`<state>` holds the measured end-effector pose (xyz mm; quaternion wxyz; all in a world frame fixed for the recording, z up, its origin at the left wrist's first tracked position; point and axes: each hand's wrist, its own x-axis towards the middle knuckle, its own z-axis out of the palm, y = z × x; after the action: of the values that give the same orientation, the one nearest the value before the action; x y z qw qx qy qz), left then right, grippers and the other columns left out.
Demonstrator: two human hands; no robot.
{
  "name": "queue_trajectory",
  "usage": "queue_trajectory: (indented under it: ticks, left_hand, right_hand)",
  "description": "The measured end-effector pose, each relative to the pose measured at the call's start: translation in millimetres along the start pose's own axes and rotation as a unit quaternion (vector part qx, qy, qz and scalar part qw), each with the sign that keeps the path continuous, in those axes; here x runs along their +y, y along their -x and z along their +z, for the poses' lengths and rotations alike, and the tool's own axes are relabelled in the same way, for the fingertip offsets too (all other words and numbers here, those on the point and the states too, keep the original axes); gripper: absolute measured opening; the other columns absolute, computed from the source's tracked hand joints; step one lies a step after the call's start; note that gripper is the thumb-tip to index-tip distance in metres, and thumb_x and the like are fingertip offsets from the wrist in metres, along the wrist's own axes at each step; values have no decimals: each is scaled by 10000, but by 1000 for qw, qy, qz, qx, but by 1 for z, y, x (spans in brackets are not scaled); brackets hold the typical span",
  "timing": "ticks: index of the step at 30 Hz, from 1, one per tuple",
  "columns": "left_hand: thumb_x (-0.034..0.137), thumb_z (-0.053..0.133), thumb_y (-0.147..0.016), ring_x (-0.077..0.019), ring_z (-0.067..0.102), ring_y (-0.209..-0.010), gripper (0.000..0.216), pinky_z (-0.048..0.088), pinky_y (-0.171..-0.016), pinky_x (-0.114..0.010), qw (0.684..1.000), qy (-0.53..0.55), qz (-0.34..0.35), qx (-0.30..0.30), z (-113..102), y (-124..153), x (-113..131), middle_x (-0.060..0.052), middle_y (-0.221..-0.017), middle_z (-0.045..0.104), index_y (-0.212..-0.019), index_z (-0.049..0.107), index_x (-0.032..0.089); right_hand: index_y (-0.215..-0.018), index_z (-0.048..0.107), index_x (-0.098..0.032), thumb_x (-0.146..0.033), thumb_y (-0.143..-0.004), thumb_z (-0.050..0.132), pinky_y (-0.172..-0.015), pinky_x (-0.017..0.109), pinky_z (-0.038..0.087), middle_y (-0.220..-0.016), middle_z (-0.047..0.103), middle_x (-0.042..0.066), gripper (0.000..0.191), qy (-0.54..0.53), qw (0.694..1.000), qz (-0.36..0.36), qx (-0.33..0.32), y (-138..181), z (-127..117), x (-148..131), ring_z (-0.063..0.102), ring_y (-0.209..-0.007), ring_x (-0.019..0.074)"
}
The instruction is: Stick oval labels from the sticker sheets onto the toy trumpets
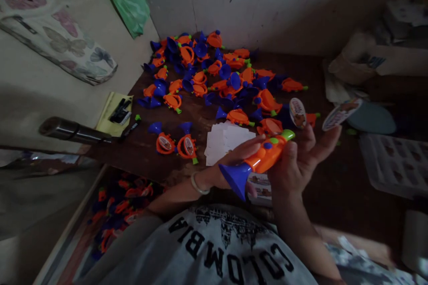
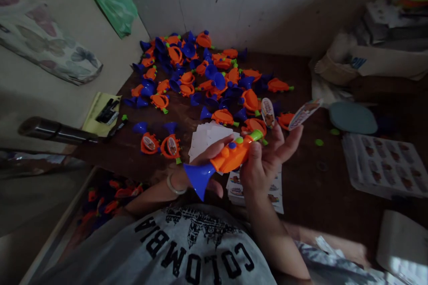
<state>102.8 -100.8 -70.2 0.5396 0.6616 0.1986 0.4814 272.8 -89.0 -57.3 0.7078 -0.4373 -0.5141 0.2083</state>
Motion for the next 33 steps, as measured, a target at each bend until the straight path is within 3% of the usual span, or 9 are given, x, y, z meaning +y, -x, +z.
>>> queue_trajectory:
  ticks: [4, 7, 9, 13, 17, 23, 33]
  left_hand:
    - [606, 603, -1003, -287, 581, -1476, 494, 463, -1256, -523, 980, 1, 3, 201, 19, -2, -6, -101, -1518, 641, -1412, 554, 334]
    - [706, 563, -955, -292, 631, -1406, 592, 560, -1158, -526, 954, 57, -65, 288, 17, -6, -6, -121, -1425, 690, -1377, 556, 291]
    - [747, 613, -881, -313, 642, -1382, 695, 605, -1089, -526, 948, 97, -108, 285, 15, -7, -6, -137, -1426, 684, -1388, 543, 277]
    - [713, 752, -787, -343, 614, -1412, 804, 545, -1163, -568, 951, 108, -97, 272, 18, -4, -2, -141, -1505, 626, -1407, 486, 277]
    - [633, 780, -837, -341, 544, -1493, 687, 469, -1244, -570, 969, 67, -66, 227, 20, -1, 7, -126, -1564, 570, -1356, 469, 307]
    - [598, 737, -894, -347, 513, -1528, 616, 471, -1251, -578, 983, 50, -48, 169, 15, -1, 14, -120, -1621, 513, -1353, 424, 333]
    - [469, 721, -951, -340, 533, -1516, 490, 446, -1276, -604, 986, 47, 8, 158, 17, -4, 15, -96, -1617, 524, -1336, 446, 340]
  right_hand:
    - [-1679, 186, -500, -226, -954, 729, -902, 461, 670, -1537, 574, 111, 946, 34, 998, 15, -59, -3, -6, -10, 760, -1088, 256]
    - [-1611, 379, -519, -162, -911, 775, -957, 428, 639, -1242, 708, 48, 880, 59, 998, -37, -2, -13, -15, -25, 743, -1060, 243]
    - [-1554, 483, -506, -145, -899, 786, -895, 379, 642, -1025, 699, 12, 806, 47, 998, -44, 25, -15, -17, -35, 724, -928, 211]
    - [-1583, 443, -446, -204, -884, 819, -661, 284, 630, -887, 660, -28, 830, -5, 998, 12, -56, -5, -8, -45, 655, -713, 161]
    - [-1592, 406, -446, -200, -882, 820, -729, 274, 661, -897, 683, -38, 858, -24, 995, 31, -87, 6, 0, -43, 693, -788, 150]
    - [-1616, 353, -440, -180, -902, 794, -666, 270, 664, -907, 682, -28, 878, -11, 993, 39, -113, 5, -3, -46, 707, -782, 157]
    - [-1601, 382, -426, -164, -898, 800, -697, 306, 670, -914, 694, -21, 859, -16, 992, 53, -111, 4, -5, -51, 717, -787, 174]
